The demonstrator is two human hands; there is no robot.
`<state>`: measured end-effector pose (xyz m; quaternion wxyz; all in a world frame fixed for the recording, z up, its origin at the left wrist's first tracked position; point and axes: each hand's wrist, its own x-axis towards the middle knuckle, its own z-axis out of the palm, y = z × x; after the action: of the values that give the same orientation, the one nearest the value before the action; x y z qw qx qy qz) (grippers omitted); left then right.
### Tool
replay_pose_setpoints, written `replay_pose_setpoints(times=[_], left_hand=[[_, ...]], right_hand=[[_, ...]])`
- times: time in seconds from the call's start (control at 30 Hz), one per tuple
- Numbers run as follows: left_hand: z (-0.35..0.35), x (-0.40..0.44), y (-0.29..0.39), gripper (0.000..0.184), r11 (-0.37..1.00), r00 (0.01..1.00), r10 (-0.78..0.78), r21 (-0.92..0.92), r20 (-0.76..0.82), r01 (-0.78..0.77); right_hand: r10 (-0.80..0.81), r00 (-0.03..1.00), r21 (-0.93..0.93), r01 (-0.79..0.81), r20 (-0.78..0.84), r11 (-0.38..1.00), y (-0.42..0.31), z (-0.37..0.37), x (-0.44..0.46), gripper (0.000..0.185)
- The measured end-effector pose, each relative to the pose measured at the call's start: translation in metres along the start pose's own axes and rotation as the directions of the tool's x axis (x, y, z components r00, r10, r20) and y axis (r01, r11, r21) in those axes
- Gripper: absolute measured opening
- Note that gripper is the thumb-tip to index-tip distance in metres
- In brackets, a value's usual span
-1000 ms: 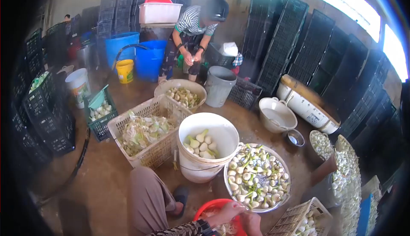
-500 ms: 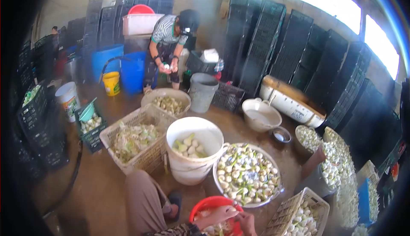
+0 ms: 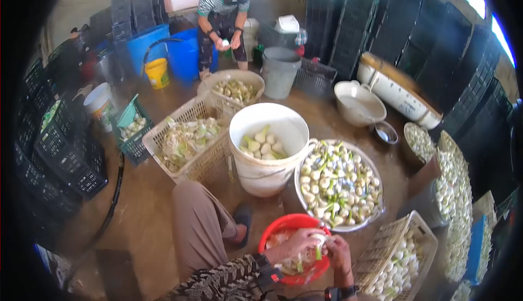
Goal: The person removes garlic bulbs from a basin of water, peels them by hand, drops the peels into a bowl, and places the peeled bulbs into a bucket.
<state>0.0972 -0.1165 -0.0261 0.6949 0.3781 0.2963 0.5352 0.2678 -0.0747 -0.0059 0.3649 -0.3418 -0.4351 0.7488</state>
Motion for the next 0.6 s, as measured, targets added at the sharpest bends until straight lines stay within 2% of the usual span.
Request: replay_pose_setpoints(times=[0.03, 0.07, 0.1, 0.13, 0.17, 0.2, 0.23, 0.27, 0.3, 0.37, 0.4, 0.43, 0.47, 0.5, 0.57, 0.6], left_hand=[[0.008, -0.002, 0.012, 0.033, 0.989, 1.000, -0.017, -0.145, 0.005, 0.017], [0.008, -0.001, 0.012, 0.031, 0.989, 0.998, 0.061, 0.133, -0.028, -0.057], [0.006, 0.000, 0.005, 0.029, 0.912, 0.991, 0.133, 0.393, -0.024, -0.113], [-0.001, 0.004, -0.003, 0.029, 0.988, 1.000, -0.022, 0.154, -0.006, 0.023], [-0.004, 0.005, -0.007, 0.028, 0.979, 0.983, -0.179, -0.087, 0.038, 0.182], [-0.009, 0.002, -0.008, 0.026, 0.962, 0.979, -0.199, -0.201, -0.039, 0.187], [-0.012, 0.003, 0.002, 0.024, 0.941, 0.971, -0.205, -0.297, -0.122, 0.161], [-0.014, 0.003, 0.012, 0.028, 0.916, 0.981, -0.162, -0.386, -0.108, 0.109], [-0.015, 0.000, 0.017, 0.032, 0.880, 0.987, -0.118, -0.471, -0.111, 0.053], [-0.018, -0.002, 0.024, 0.033, 0.904, 0.976, -0.136, -0.423, -0.169, 0.053], [-0.021, -0.001, 0.027, 0.035, 0.931, 0.967, -0.121, -0.363, -0.223, 0.033], [-0.022, 0.000, 0.029, 0.035, 0.933, 0.966, -0.135, -0.357, -0.223, 0.048], [-0.021, 0.000, 0.026, 0.037, 0.963, 0.964, -0.083, -0.269, -0.253, 0.013], [-0.017, 0.000, 0.025, 0.039, 0.984, 0.962, -0.033, -0.179, -0.272, -0.017], [-0.010, 0.000, 0.020, 0.040, 0.991, 0.959, -0.072, -0.127, -0.276, 0.037], [-0.007, 0.001, 0.017, 0.040, 0.995, 0.954, -0.057, -0.098, -0.294, 0.029]], right_hand=[[-0.057, 0.998, -0.045, 0.058, 0.010, 0.997, 0.003, -0.004, 0.004, 0.007], [-0.109, 0.994, -0.044, 0.109, 0.006, 0.993, 0.000, 0.002, 0.007, 0.009], [-0.051, 0.997, -0.216, 0.039, -0.054, 0.976, -0.005, 0.002, 0.004, 0.010], [-0.074, 0.996, -0.140, 0.065, -0.055, 0.988, -0.009, 0.012, 0.002, 0.010], [-0.047, 0.997, -0.193, 0.034, -0.067, 0.981, -0.010, 0.005, 0.001, 0.011], [-0.174, 0.979, -0.213, 0.148, -0.105, 0.966, -0.011, 0.006, 0.004, 0.011], [-0.160, 0.964, -0.076, 0.147, -0.214, 0.986, -0.003, -0.005, 0.010, 0.011], [-0.138, 0.952, -0.166, 0.094, -0.273, 0.982, -0.002, -0.018, 0.013, 0.012], [-0.122, 0.977, -0.431, 0.035, -0.175, 0.901, -0.010, -0.024, 0.016, 0.018], [-0.021, 0.997, -0.713, -0.043, -0.080, 0.700, -0.019, -0.005, 0.005, 0.019], [-0.021, 0.996, -0.703, -0.042, -0.081, 0.710, -0.014, -0.003, 0.009, 0.019], [-0.006, 1.000, -0.755, -0.018, -0.029, 0.656, -0.008, -0.003, 0.011, 0.021], [0.018, 1.000, -0.801, 0.001, 0.014, 0.599, -0.002, -0.004, 0.009, 0.023], [0.155, 0.988, -0.465, -0.131, 0.015, 0.876, -0.009, 0.011, 0.004, 0.037], [0.215, 0.973, -0.295, -0.181, 0.086, 0.938, -0.018, 0.025, -0.001, 0.034], [0.210, 0.975, -0.281, -0.181, 0.074, 0.942, -0.014, 0.026, -0.001, 0.034]])
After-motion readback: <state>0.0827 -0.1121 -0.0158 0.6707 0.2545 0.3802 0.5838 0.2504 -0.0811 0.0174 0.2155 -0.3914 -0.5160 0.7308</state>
